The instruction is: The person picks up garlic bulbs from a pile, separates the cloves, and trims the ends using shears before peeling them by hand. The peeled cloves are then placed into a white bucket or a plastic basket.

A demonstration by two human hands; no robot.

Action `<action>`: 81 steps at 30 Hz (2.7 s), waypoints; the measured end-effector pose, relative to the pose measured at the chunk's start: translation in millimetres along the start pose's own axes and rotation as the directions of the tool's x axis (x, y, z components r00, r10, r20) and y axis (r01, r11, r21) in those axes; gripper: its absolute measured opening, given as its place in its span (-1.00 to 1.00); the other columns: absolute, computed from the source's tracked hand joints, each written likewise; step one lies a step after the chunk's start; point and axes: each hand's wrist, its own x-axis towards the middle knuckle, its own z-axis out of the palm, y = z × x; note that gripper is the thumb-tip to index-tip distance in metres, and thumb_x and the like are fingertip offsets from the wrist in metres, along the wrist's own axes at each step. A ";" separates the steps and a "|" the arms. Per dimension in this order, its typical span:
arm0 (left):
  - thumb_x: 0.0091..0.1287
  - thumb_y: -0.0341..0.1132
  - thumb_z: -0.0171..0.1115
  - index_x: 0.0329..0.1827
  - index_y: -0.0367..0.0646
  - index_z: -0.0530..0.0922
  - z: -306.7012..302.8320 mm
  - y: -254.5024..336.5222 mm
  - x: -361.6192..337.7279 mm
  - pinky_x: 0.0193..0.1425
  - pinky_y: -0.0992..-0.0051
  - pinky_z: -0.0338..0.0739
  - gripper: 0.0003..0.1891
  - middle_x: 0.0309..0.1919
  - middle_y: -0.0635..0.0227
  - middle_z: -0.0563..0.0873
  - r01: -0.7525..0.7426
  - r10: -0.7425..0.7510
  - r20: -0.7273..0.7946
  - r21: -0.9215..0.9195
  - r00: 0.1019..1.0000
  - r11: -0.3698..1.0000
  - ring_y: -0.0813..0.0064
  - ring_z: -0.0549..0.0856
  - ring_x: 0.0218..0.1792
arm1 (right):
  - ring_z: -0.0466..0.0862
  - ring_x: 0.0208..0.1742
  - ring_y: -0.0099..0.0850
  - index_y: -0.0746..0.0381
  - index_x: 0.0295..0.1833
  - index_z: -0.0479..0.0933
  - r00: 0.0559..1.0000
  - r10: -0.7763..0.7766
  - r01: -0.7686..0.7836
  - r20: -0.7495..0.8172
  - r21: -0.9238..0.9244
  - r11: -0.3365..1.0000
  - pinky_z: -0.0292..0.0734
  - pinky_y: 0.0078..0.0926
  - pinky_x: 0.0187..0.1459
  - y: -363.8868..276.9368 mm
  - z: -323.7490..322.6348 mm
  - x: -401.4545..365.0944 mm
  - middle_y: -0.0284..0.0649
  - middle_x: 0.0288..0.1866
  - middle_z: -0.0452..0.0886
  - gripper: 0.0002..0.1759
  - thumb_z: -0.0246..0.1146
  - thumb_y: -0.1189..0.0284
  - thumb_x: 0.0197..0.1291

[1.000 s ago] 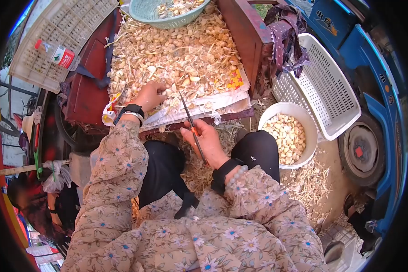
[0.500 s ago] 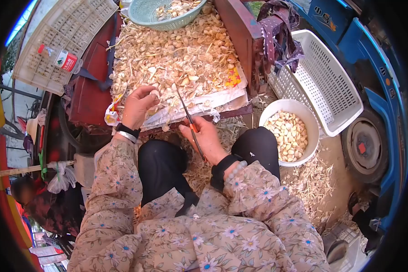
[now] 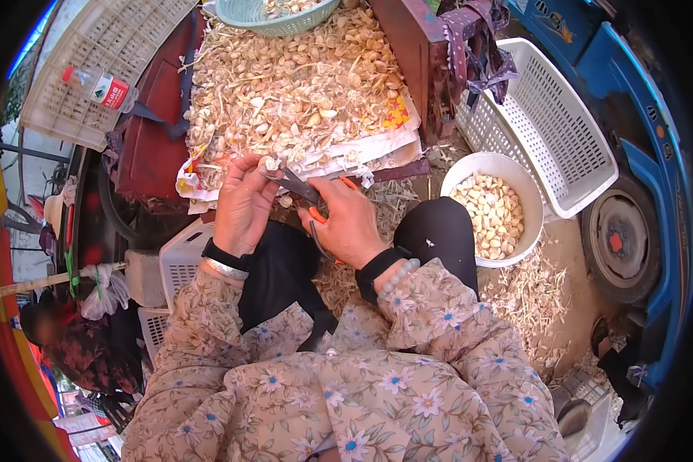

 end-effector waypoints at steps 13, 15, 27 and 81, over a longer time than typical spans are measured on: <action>0.24 -0.56 0.16 -0.01 -0.29 0.46 -2.5 0.5 -16.3 0.05 0.44 0.57 -0.75 -0.16 0.22 0.61 0.038 -0.034 -0.023 0.169 0.999 0.985 0.39 0.64 -0.10 | 0.55 -0.55 -0.50 0.21 -0.02 0.53 0.955 0.192 -0.268 0.226 0.382 0.884 0.41 -0.55 -0.50 5.2 5.0 -4.0 -0.21 -0.47 0.59 -0.66 0.32 0.31 0.12; 0.25 -0.56 0.16 -0.03 -0.29 0.46 -1.4 -1.7 -19.2 0.04 0.45 0.58 -0.76 -0.16 0.21 0.61 0.082 -0.079 -0.022 0.146 0.997 0.986 0.36 0.64 -0.10 | 0.47 -0.62 -0.62 0.24 -0.03 0.53 0.874 0.356 -0.486 0.331 0.587 0.647 0.32 -0.66 -0.59 7.4 8.1 -2.5 -0.29 -0.51 0.57 -0.66 0.30 0.29 0.15; 0.24 -0.53 0.14 -0.04 -0.26 0.48 -34.5 30.0 32.6 -0.23 0.63 0.48 -0.78 -0.17 0.21 0.64 0.084 -0.081 -0.022 0.233 0.996 0.969 0.58 0.56 -0.34 | 0.34 -0.56 -0.76 0.25 0.00 0.47 0.872 0.423 -0.461 0.247 0.706 0.538 0.24 -0.78 -0.52 11.1 2.5 5.5 -0.38 -0.45 0.56 -0.65 0.26 0.27 0.20; 0.18 -0.45 0.22 -0.21 -0.28 0.60 -42.3 -7.6 133.2 -0.45 0.65 0.41 -0.85 -0.50 0.49 0.57 0.050 -0.145 0.016 0.900 0.989 0.434 0.70 0.51 -0.51 | 0.46 -0.43 -0.67 0.31 0.27 0.21 0.843 0.426 -0.529 0.329 0.648 0.547 0.37 -0.72 -0.43 10.6 -18.8 12.4 -0.16 -0.10 0.56 -0.42 0.13 0.19 0.28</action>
